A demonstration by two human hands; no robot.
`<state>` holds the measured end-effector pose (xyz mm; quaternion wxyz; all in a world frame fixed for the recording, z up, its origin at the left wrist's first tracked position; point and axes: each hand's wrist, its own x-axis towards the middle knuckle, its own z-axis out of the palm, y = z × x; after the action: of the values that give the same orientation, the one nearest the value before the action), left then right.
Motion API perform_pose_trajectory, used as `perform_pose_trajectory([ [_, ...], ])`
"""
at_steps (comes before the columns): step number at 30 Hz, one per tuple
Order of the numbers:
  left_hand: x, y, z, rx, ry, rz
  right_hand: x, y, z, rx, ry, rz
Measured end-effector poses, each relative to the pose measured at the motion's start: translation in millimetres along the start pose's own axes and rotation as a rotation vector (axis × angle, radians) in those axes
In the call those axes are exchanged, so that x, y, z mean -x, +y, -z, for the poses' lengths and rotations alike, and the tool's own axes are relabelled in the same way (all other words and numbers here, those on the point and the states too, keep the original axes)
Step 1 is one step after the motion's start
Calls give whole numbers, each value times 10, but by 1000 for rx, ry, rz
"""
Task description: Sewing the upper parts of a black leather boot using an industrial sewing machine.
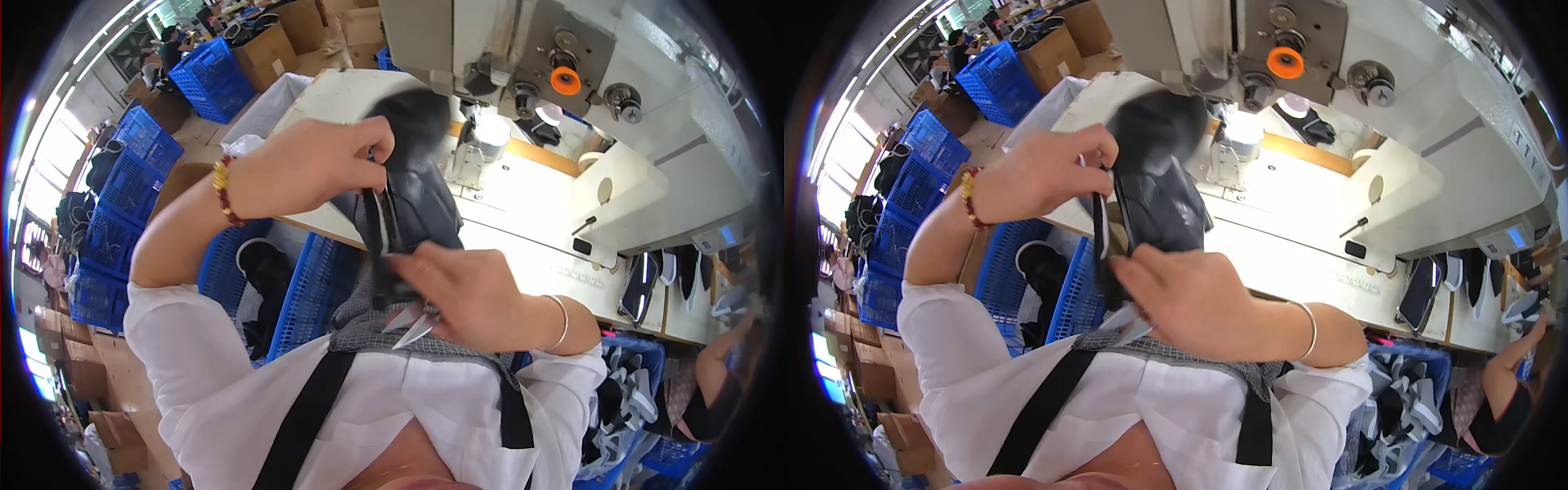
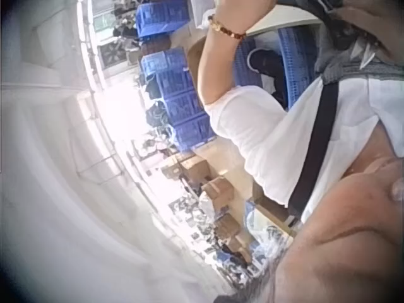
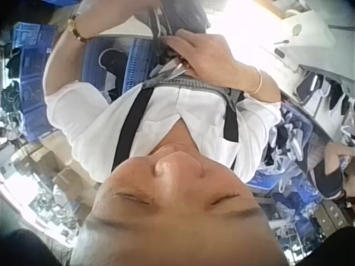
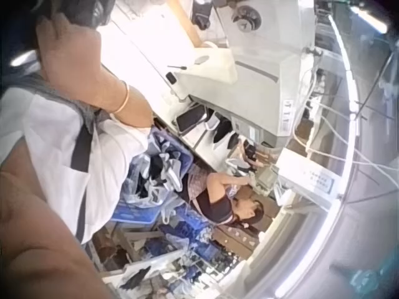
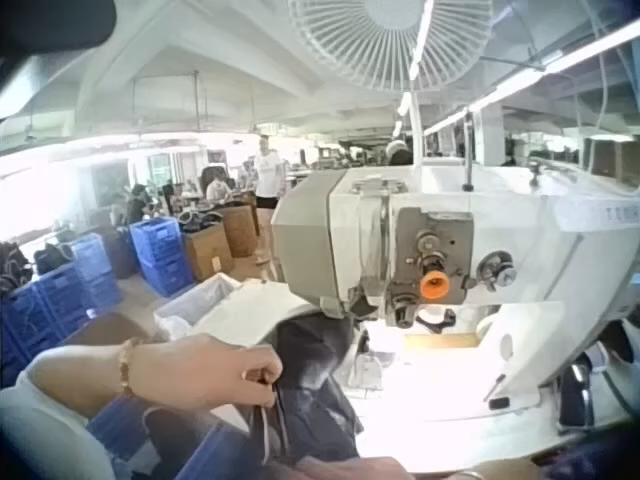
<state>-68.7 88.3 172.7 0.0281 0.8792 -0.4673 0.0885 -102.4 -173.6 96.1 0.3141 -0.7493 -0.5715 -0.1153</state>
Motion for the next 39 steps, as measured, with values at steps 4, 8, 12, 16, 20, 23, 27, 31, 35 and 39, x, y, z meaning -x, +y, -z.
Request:
perform_pose_trajectory([
  [4, 395, -90, -315, -39, -33, 18, -100, -66, -108, 25, -135, 63],
  [8, 760, -207, -770, 145, 96, 128, -342, 435, -212, 29, 14, -16],
  [12, 1030, -193, -1014, 201, 246, 270, -431, 814, -664, -101, -61, 1],
  [16, 1228, -45, -1177, 121, 306, 394, -474, 653, -895, -100, -151, 61],
  [20, 1370, 159, -1427, 371, 314, 702, -443, 622, -1174, -16, -255, 119],
  [23, 1442, 220, -1767, 584, 357, 1063, -373, 781, -1396, 90, -234, 138],
  [27, 1368, 230, -2086, 756, 851, 1141, -376, 772, -1486, 222, -226, 113],
  [31, 1372, 137, -2074, 546, 670, 1137, -428, 757, -1514, 318, -120, 176],
  [35, 1300, 53, -1621, 489, 513, 1081, -507, 730, -1444, 379, 96, 324],
  [39, 1084, -240, -995, 712, 202, 875, -650, 531, -1086, 343, 313, 181],
])
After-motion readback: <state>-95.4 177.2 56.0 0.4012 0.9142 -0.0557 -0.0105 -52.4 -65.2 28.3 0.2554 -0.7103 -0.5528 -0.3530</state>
